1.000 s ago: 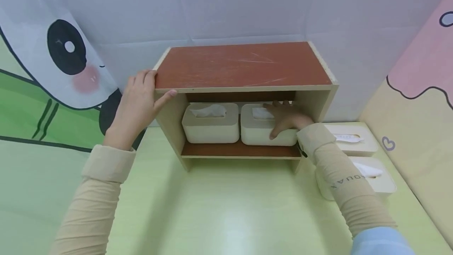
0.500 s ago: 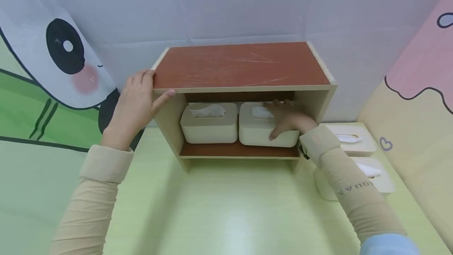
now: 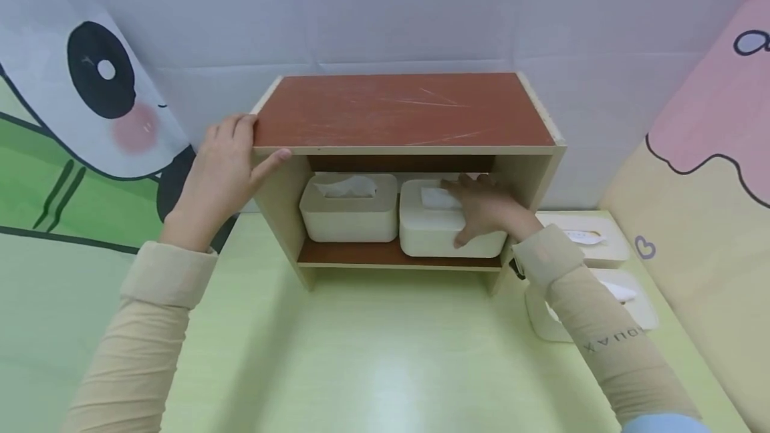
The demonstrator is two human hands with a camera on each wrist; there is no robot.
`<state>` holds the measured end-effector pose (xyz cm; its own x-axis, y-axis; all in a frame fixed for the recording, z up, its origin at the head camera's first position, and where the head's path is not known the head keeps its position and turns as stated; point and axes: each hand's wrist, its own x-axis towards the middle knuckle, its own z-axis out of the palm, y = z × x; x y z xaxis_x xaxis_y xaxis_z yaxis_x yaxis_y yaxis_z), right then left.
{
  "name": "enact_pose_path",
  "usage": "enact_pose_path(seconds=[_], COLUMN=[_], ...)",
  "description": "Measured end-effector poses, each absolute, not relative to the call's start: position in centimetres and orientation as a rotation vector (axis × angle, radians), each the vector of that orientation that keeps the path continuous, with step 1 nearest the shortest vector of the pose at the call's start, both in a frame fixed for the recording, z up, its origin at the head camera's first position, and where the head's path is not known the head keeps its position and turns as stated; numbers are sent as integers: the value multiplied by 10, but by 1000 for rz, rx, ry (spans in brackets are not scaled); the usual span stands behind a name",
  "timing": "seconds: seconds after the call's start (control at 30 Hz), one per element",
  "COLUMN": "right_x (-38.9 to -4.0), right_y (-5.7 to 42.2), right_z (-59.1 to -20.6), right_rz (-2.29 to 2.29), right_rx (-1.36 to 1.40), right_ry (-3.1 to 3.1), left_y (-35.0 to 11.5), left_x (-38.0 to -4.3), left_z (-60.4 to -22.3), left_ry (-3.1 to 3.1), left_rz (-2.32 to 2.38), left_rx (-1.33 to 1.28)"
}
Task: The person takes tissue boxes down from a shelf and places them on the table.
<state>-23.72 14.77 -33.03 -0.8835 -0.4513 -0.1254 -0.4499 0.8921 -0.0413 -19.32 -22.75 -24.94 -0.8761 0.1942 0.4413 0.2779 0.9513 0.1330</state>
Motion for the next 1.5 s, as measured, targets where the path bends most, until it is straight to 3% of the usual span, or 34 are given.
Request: enact_pose_path(seconds=[0.77,1.5], right_x=[-193,-142], right_y=[151,152], right_z=[-334,-353], right_rz=[-49,65], right_rx=[-991,-1024], right_ry=[3052,3040], left_y=[-228,-228], left_x=[-194,-191], left_z=[-249,-251], left_ry=[-2664,-2687], left_rz=[-297,-314], left_rx=[-347,-324])
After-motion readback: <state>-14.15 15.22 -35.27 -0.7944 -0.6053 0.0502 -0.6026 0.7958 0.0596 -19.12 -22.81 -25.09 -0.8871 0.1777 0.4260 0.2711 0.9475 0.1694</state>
